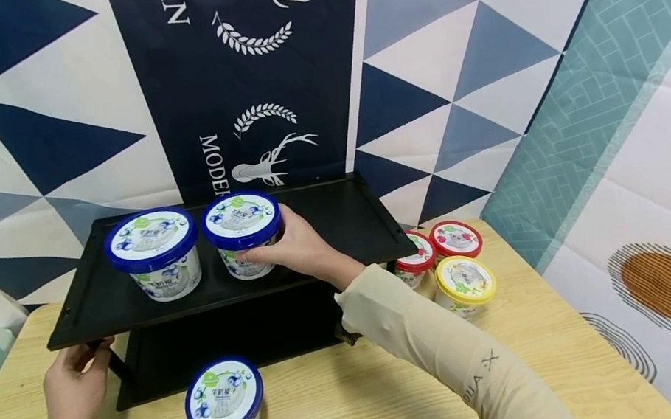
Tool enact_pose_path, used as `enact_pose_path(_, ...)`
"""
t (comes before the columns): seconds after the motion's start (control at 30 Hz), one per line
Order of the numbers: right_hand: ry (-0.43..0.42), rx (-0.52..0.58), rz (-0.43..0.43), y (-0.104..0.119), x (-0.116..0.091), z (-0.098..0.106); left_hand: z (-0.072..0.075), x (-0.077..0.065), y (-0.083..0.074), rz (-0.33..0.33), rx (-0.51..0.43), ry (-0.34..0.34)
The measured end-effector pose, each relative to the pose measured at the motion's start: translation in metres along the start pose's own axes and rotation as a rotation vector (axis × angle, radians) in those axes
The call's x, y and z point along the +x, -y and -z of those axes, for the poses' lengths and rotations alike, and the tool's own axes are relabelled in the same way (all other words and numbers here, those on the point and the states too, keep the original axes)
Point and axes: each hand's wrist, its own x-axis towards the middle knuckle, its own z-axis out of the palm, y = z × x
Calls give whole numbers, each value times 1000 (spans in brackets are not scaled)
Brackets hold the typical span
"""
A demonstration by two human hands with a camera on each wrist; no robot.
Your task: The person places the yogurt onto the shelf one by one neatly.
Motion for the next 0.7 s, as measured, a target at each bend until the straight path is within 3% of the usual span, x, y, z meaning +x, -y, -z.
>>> enact_pose_path(0.7,27,5,-30,3,-1,2,0,1,-1,6,6,0)
